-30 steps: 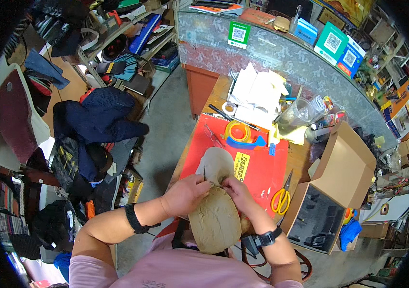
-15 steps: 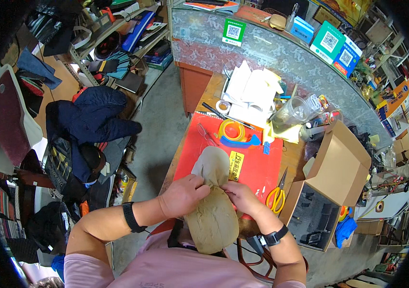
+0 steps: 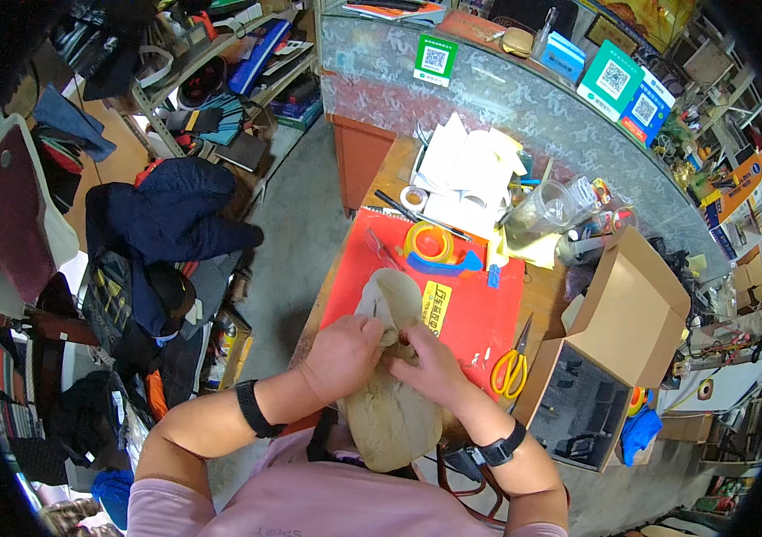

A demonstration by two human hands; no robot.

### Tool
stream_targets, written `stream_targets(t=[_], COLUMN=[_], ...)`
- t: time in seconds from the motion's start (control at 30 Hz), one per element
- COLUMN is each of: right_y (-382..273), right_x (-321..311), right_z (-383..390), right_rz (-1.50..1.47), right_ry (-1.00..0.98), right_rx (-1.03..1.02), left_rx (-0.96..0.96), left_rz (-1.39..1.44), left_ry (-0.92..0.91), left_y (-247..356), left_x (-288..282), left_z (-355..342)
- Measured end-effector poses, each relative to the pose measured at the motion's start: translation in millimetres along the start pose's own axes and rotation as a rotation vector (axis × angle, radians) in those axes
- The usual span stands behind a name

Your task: The person folds a light-colored cloth item on a red work surface, then uses a needle and thread to sew along its edge. A second person briefly assists by handing over the cloth item. The person continues stitching and adjusts the cloth as needed.

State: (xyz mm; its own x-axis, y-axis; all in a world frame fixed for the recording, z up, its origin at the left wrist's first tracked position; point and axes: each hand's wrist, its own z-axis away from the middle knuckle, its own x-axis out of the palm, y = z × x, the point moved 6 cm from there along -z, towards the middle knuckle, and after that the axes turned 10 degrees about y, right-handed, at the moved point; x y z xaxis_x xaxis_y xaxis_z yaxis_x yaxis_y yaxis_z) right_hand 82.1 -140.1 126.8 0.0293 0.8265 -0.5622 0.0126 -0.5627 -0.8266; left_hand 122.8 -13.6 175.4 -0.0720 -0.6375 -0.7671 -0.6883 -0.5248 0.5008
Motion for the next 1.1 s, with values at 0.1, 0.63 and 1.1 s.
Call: stream_targets(t=[0.1,0.63,1.1], right_y=[-10.0,-39.4,-21.9], right_x=[3.9,-8.7,-31.0], right_z=[-7.7,6.5,13.9], right_rz=[0.185,0.512,0.335], right_ry=[-0.022,0.101,0.087], right_rx=[0.041,0.011,0.040], left_rx=[0.082,0.264,0.305], left_rz=[-0.071,-0.099,-0.026], left_ry=[0.064,0.061,0.096], left_y=[1.5,22.0,28.1], left_x=[-8.1,-13.0,-6.6], left_z=[4.8,19.0,25.8])
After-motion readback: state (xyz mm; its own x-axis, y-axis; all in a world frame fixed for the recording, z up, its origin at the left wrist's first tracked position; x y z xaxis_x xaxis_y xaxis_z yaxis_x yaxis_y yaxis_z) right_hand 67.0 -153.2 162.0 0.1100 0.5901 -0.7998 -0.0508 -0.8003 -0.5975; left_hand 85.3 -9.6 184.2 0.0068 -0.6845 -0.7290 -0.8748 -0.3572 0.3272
